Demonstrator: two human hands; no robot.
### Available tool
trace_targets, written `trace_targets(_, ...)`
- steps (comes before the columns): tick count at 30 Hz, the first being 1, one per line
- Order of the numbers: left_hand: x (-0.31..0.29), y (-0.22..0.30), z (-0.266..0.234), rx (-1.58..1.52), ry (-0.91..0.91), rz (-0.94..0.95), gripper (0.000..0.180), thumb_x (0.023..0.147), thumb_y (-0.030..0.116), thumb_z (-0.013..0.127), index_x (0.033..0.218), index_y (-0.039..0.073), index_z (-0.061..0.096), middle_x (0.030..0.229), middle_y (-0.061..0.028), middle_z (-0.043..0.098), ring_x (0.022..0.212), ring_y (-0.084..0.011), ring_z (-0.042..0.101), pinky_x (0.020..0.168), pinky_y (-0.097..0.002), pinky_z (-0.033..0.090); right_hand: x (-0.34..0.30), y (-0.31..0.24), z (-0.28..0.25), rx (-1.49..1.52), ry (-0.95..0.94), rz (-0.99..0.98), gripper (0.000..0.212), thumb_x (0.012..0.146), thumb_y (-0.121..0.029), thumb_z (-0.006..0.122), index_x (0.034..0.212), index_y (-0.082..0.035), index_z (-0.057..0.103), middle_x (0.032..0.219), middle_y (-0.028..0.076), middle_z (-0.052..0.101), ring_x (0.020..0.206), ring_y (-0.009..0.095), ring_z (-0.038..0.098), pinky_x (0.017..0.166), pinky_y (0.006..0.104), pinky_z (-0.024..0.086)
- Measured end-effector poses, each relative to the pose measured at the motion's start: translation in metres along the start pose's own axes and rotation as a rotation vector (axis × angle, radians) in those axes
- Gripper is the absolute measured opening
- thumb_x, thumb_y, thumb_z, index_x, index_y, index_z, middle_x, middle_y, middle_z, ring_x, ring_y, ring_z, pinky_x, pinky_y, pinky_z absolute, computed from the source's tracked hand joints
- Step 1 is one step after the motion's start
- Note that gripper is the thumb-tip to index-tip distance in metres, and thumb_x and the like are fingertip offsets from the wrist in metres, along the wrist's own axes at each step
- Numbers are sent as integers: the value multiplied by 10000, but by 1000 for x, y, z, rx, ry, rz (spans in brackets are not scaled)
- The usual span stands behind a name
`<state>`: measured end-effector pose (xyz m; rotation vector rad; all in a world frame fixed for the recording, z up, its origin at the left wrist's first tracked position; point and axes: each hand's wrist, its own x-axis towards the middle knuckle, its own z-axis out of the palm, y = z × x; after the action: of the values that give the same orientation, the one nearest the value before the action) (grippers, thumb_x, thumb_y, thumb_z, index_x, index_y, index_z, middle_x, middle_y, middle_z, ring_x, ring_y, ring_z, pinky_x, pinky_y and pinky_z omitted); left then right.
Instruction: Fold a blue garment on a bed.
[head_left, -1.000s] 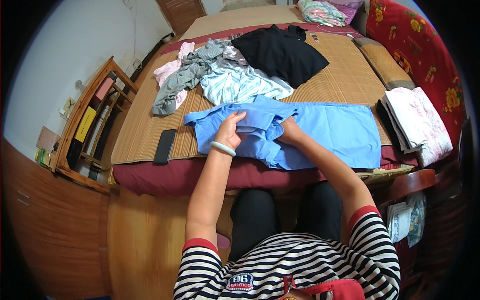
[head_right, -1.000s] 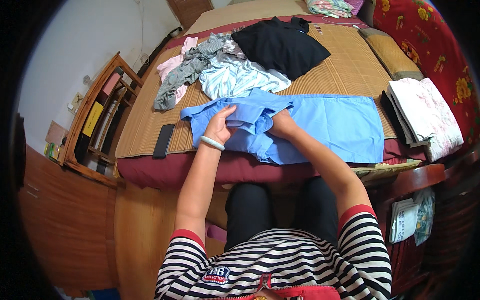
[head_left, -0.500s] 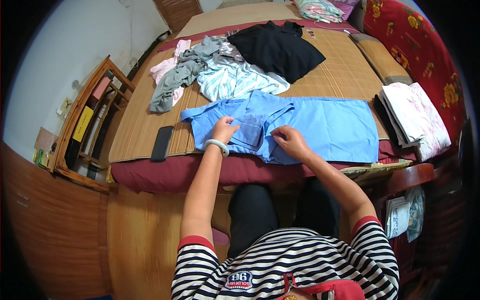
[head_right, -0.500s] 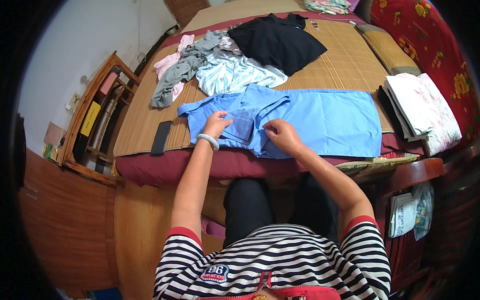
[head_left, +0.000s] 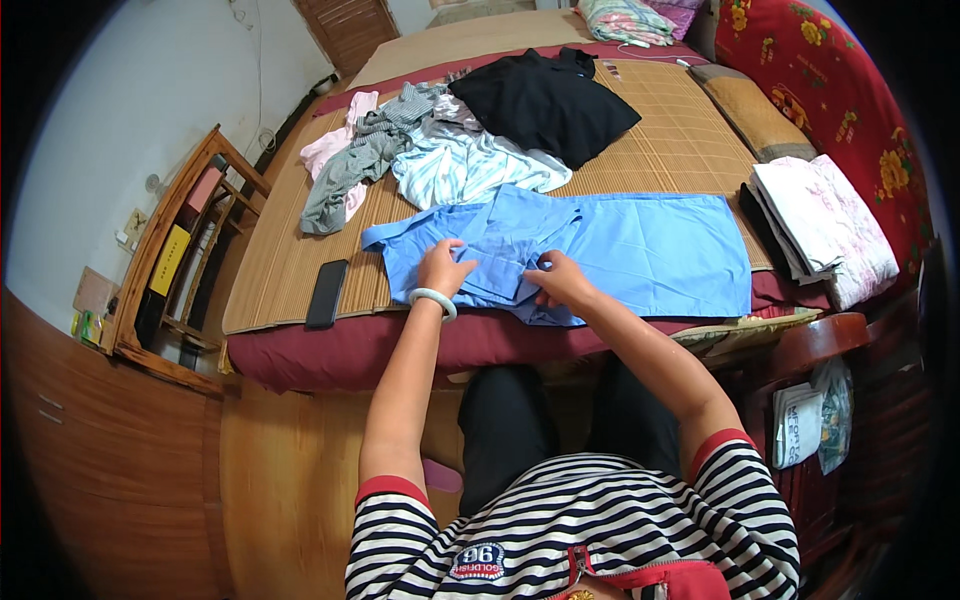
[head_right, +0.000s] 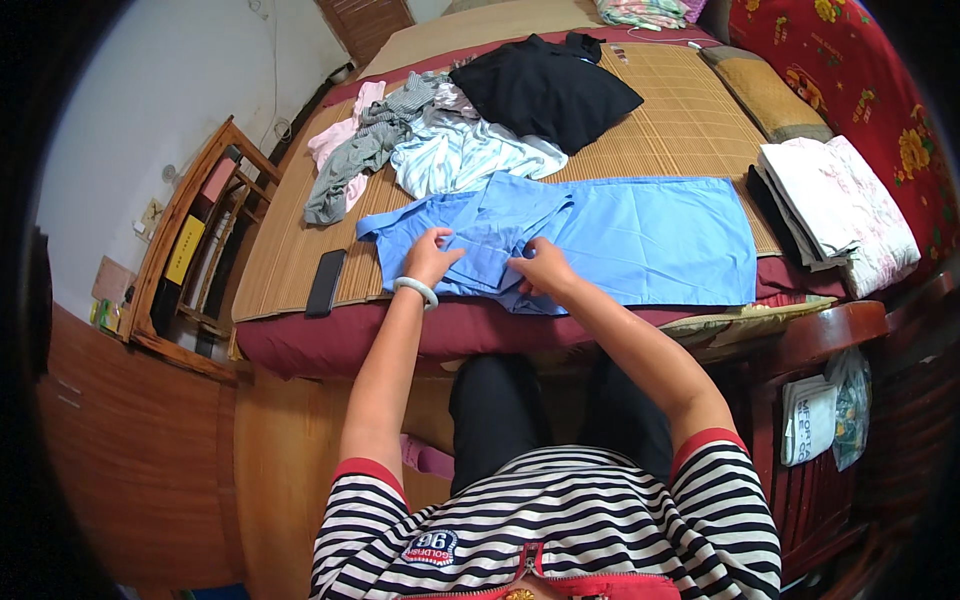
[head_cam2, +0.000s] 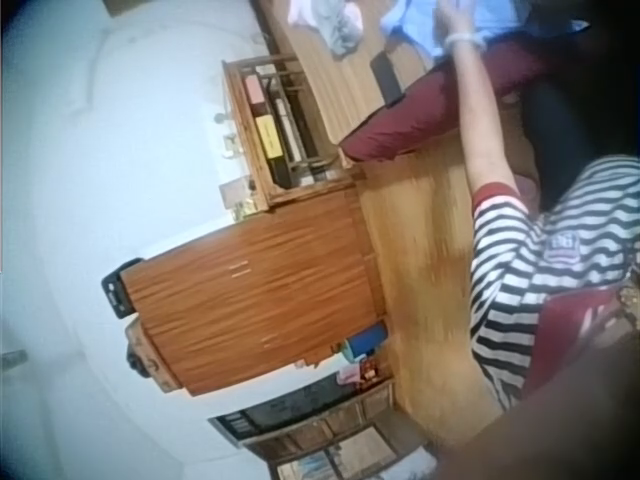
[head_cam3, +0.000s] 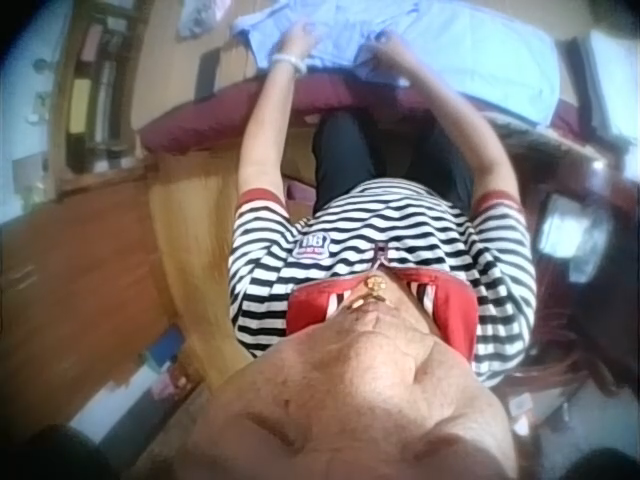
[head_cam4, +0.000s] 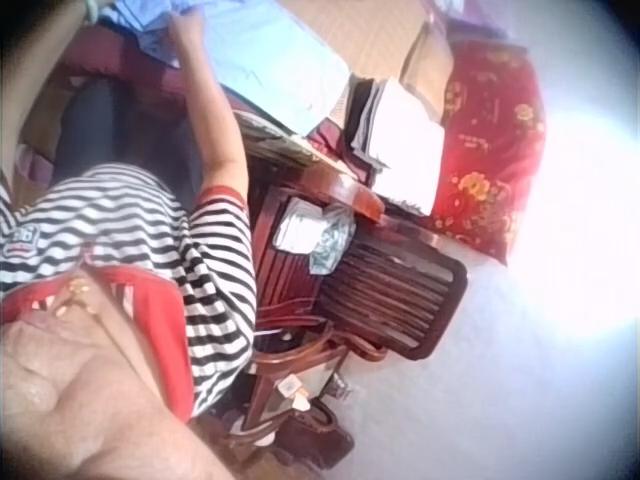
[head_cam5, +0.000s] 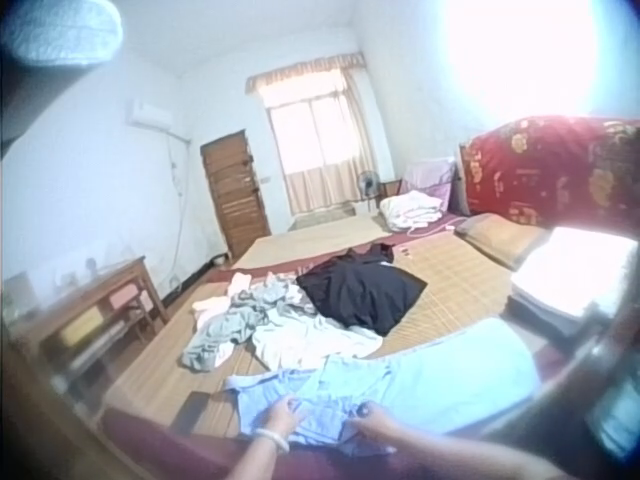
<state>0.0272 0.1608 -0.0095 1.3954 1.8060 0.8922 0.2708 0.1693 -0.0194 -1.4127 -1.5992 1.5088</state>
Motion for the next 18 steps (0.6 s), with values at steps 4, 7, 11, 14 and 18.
trace_targets(4,-15,4,-15,676,288,50,610,786,500,738,1260,134,619,1318,-147,594,1213,-355,557,1032,-461,424,-26,8,-6,28,139,-14,654,871,-313,721,1311,92,455,908,166,670,654,198,678,457,308,511)
trace_targets(7,-5,-7,-23,572,232,-48,595,909,551,548,1182,32,646,1154,-195,682,982,-362,647,888,-464,482,-47,2,-6,142,199,-39,610,900,-295,697,1310,85,452,899,144,657,715,191,677,496,306,524)
trace_targets(11,26,-48,-40,389,150,-16,565,962,465,488,901,-72,653,800,-237,680,774,-391,652,749,-464,471,-37,-5,8,529,4,189,354,929,-257,668,1116,22,560,824,82,635,691,154,635,533,295,520)
trace_targets(14,29,-48,-42,485,-25,31,523,947,451,541,864,-52,660,729,-194,645,696,-327,618,712,-444,467,-25,5,4,619,-62,300,204,934,-230,660,958,-38,595,787,57,621,639,126,588,518,276,488)
trace_targets(18,10,-57,-55,91,-23,51,400,921,333,640,715,-8,619,602,-71,555,552,-172,494,563,-385,403,-13,25,7,702,-177,397,156,938,-197,653,871,-71,590,733,37,595,582,100,533,458,246,411)
